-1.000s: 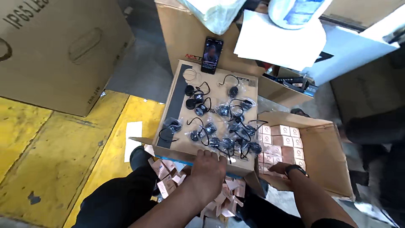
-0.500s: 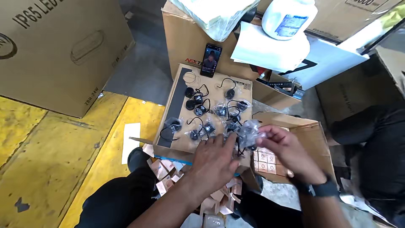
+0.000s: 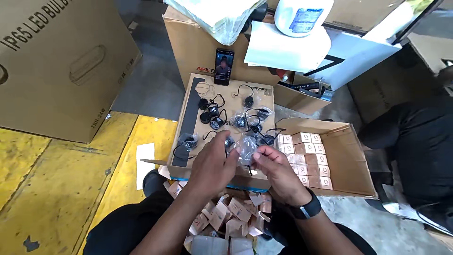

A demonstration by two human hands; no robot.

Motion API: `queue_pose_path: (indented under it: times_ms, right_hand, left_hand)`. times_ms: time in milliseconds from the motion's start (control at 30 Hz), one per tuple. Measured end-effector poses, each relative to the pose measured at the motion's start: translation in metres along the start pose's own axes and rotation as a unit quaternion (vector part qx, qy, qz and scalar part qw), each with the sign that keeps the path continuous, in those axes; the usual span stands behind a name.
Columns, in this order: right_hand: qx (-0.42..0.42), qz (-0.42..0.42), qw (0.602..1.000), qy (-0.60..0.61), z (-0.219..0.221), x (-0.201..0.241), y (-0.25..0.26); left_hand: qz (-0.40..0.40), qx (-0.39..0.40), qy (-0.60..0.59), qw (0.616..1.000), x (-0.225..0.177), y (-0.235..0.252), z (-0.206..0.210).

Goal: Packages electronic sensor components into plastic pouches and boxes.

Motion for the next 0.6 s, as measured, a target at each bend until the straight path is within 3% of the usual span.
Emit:
queue_pose_path:
  times_ms: [167, 333, 433, 533, 600]
  right_hand:
    - [0.065, 0.022, 0.996, 0.052, 0.001, 0.004, -0.004]
    - [-0.009, 0.072, 0.996, 0.049, -0.002, 0.002, -0.002]
    - [-0.047, 0.109, 0.986, 0.121, -0.001, -0.002, 0.000]
    - [-0.052, 0.166, 0.959, 0.223, 0.000, -0.004, 0.000]
    - [-0.049, 0.201, 0.944, 0.257, 0.000, -0.006, 0.000]
  left_hand:
    - [0.008, 0.054, -0.146, 0.988, 0.000, 0.002, 0.006]
    - [0.031, -0.028, -0.211, 0.977, -0.002, 0.004, -0.003]
    - [0.035, -0.037, -0.268, 0.962, -0.003, 0.005, -0.006]
    - [0.087, -0.002, -0.126, 0.988, -0.005, 0.004, -0.004]
    - [0.149, -0.020, -0.005, 0.989, -0.004, 0.003, 0.000]
Point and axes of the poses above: each hand's wrist, its own y-axis towards the middle knuckle, its own z-axis out of the palm, x = y × z, the point moved 3 cm from there along y, towards the middle knuckle, and after that the axes turned 3 degrees about -z, right-handed, at the moved point
